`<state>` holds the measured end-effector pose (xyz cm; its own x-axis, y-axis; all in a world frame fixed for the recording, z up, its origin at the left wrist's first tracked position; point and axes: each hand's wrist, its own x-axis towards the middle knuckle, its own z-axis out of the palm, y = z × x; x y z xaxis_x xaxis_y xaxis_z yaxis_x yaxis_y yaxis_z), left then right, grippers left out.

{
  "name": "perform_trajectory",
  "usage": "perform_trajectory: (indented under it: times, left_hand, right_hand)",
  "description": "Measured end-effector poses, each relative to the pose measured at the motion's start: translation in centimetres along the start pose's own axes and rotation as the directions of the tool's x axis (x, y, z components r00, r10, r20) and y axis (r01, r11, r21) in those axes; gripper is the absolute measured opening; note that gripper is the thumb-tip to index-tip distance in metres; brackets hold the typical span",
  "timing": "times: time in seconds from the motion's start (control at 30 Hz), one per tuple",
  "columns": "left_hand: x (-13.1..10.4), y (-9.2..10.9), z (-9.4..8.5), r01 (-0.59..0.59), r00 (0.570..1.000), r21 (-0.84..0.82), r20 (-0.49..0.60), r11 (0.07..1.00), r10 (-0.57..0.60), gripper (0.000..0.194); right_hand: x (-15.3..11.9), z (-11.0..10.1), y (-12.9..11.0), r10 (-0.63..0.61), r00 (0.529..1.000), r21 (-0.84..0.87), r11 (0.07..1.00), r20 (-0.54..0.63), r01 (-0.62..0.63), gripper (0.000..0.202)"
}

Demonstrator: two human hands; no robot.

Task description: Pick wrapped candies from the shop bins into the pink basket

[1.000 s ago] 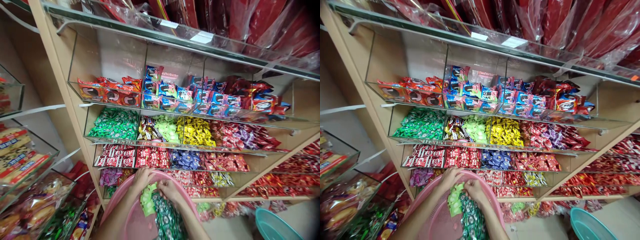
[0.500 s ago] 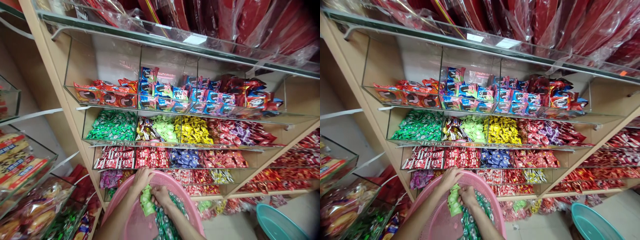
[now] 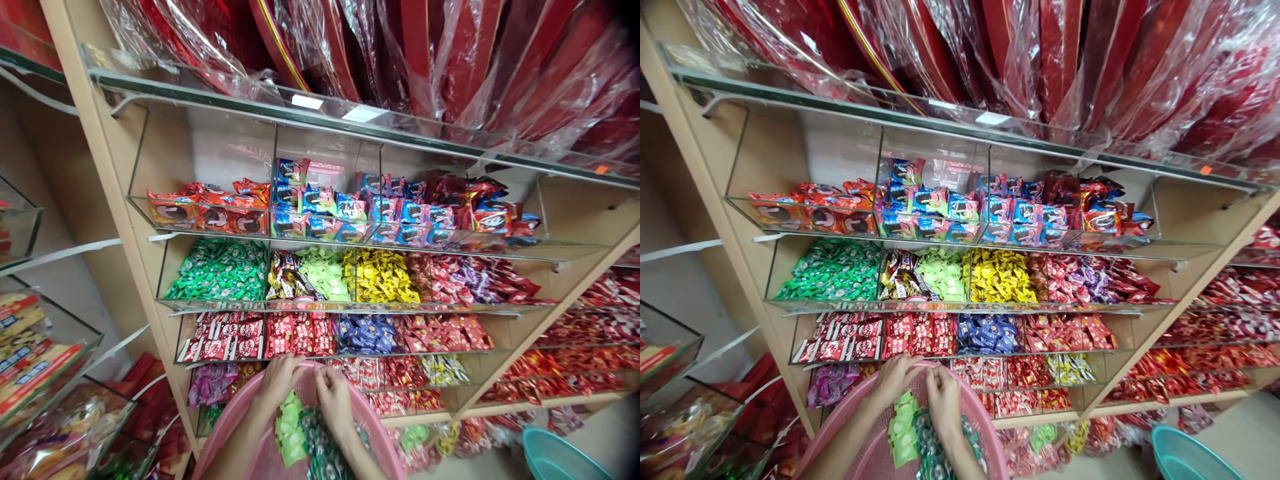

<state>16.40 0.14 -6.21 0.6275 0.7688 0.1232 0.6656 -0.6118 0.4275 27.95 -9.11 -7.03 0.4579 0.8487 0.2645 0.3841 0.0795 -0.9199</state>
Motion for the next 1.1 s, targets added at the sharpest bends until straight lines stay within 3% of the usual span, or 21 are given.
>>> perform_trajectory:
  times: [0.1,0.23,0.33,0.4,0.47,0.53,0.67,1.1]
  left_hand:
    - [0.1,0.1,0.1,0.02,1.0,-0.014,0.0,1.0,-0.02,0.037]
    - [0.0,0.2,-0.2,0.029,1.0,-0.028,0.0,0.999,-0.029,0.038]
    - [-0.1,0.4,-0.5,0.026,1.0,-0.035,-0.001,0.999,-0.027,0.039]
    - [-0.2,0.5,-0.6,0.027,1.0,-0.036,0.0,0.999,-0.027,0.039]
    - [-0.3,0.5,-0.6,0.03,1.0,-0.039,0.002,0.999,-0.03,0.039]
    - [-0.3,0.6,-0.6,0.035,0.999,-0.042,-0.001,0.999,-0.035,0.039]
    - [-0.3,0.5,-0.5,0.027,1.0,-0.027,0.004,0.999,-0.027,0.038]
    - [0.0,0.0,0.1,-0.001,1.0,-0.013,-0.031,1.0,0.001,0.036]
  right_hand:
    - [1.5,-2.4,-4.0,-0.12,0.992,-0.014,0.993,-0.038,0.12,0.038]
    - [5.8,-6.1,-10.3,-0.311,0.95,-0.272,0.917,-0.026,0.293,0.037]
    - [10.2,-7.8,-14.6,-0.315,0.949,-0.63,0.73,0.035,0.265,0.031]
    - [12.8,-8.0,-16.7,-0.222,0.972,-0.829,0.528,0.073,0.183,0.028]
    - [14.7,-7.5,-18.1,-0.119,0.988,-0.921,0.362,0.103,0.14,0.025]
    - [15.9,-6.8,-18.7,-0.041,0.991,-0.946,0.295,0.127,0.134,0.024]
    - [16.8,-5.7,-18.4,0.021,0.991,-0.951,0.286,0.133,0.122,0.027]
    - [16.9,-6.6,-16.9,-0.038,0.991,-0.942,0.308,0.129,0.134,0.029]
